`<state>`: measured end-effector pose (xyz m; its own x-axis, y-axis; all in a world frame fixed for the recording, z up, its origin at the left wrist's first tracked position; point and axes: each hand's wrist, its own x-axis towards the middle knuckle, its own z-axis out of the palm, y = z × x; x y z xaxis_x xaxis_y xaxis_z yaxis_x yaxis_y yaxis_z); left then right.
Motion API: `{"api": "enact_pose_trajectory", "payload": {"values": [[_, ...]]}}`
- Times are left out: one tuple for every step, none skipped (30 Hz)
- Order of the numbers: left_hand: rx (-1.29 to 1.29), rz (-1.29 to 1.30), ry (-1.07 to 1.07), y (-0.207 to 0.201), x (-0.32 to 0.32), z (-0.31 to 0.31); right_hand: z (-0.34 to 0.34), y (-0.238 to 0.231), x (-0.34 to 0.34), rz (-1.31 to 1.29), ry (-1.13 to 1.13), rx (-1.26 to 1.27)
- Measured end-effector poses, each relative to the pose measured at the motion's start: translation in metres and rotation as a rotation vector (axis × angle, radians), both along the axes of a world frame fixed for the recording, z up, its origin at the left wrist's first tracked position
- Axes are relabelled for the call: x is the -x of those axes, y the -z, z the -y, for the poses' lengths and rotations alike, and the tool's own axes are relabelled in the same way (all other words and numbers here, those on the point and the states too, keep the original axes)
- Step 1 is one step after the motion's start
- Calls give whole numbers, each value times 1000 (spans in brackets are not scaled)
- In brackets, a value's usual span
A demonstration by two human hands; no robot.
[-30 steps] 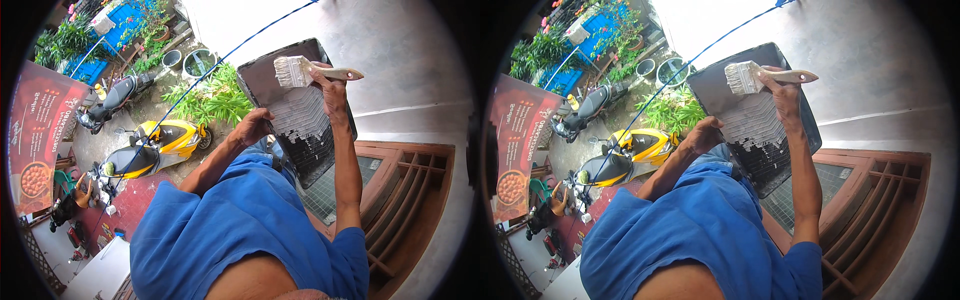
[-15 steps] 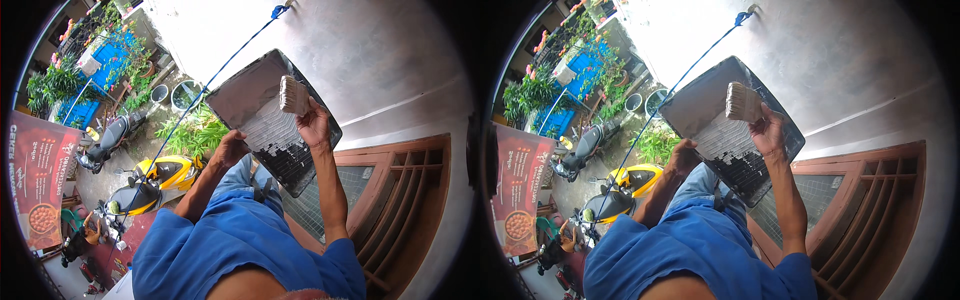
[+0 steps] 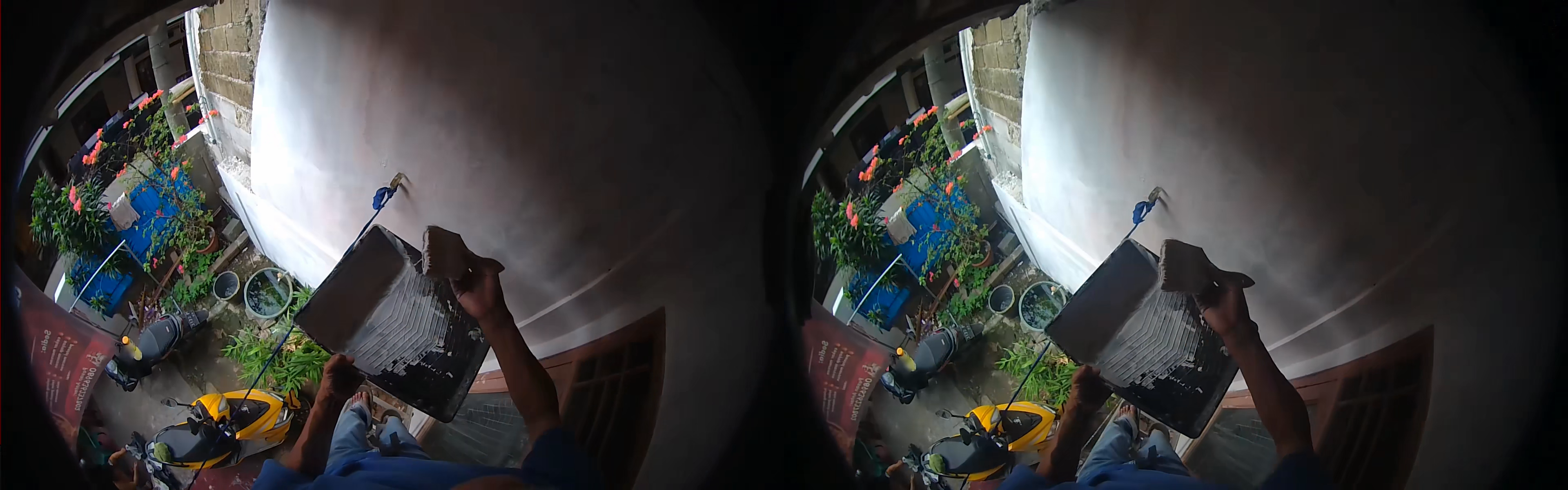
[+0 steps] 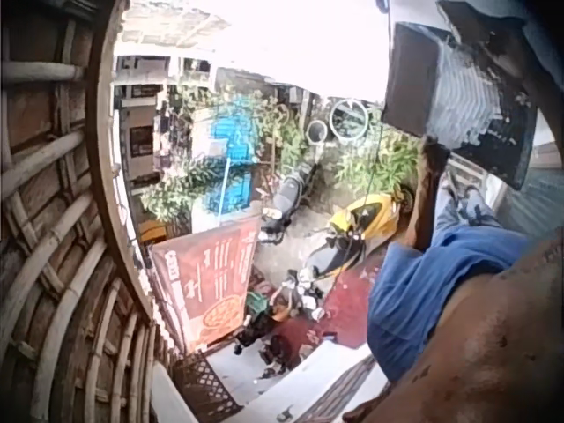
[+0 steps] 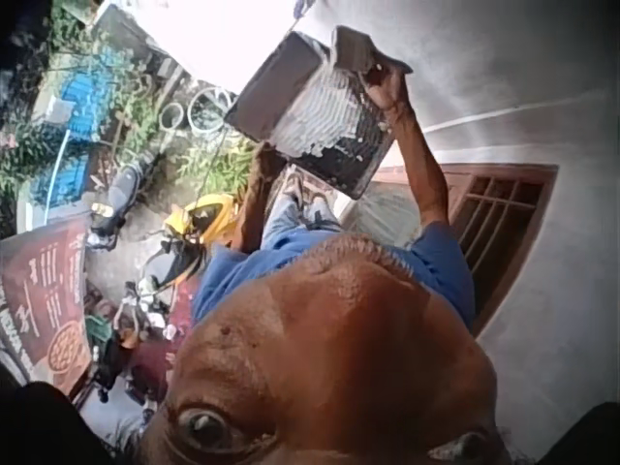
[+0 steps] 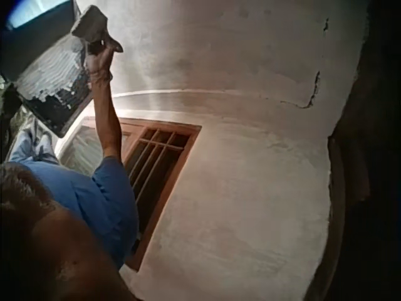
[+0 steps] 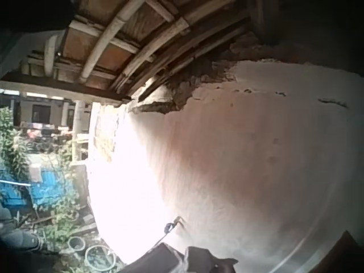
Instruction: The person paints an exterior wall using a brush. The person repeatedly dips the brush into a paint tray held in their left hand and applies white paint to the wall surface with upward and downward strokes.
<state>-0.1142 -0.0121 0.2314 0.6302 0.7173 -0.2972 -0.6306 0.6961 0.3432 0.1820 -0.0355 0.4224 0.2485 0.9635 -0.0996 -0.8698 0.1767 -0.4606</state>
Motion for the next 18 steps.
{"api": "enact_pose_trajectory", "payload": {"values": [[17,25,15,-3,2,2,-4,-24,-9,69,77,26],[32,51,26,-8,3,3,-9,-47,-18,100,97,-4],[27,61,23,-15,3,4,-16,-69,-30,130,115,-32],[27,51,-11,-21,0,8,-22,-88,-48,190,155,-83],[30,32,-50,-36,-3,14,-30,-104,-65,244,191,-131],[33,63,-94,-53,-7,20,-38,-123,-81,283,215,-164],[50,42,-76,-35,2,19,-50,-149,-92,322,229,-209],[54,66,-61,-20,11,17,-60,-171,-113,378,290,-212],[59,88,-50,-12,15,17,-72,-191,-132,431,347,-214],[45,-6,-106,-23,17,24,-82,-218,-135,492,413,-200],[20,-16,-115,-42,1,27,-73,-261,-144,586,523,-191],[38,-50,-185,-52,13,37,-103,-260,-169,1284,813,-271],[48,-20,-161,-61,-3,36,-94,-290,-207,2070,1168,-304],[46,-29,-163,-72,-6,41,-103,-319,-202,1471,1009,-297],[26,-52,-174,-85,-5,47,-115,-345,-192,881,806,-274],[2,-66,-180,-95,-7,49,-125,-361,-206,1088,916,-305],[-2,-67,-186,-99,-6,50,-132,-375,-223,1297,1028,-334],[24,-58,-188,-98,-12,51,-129,-407,-234,1323,1044,-341]]}}
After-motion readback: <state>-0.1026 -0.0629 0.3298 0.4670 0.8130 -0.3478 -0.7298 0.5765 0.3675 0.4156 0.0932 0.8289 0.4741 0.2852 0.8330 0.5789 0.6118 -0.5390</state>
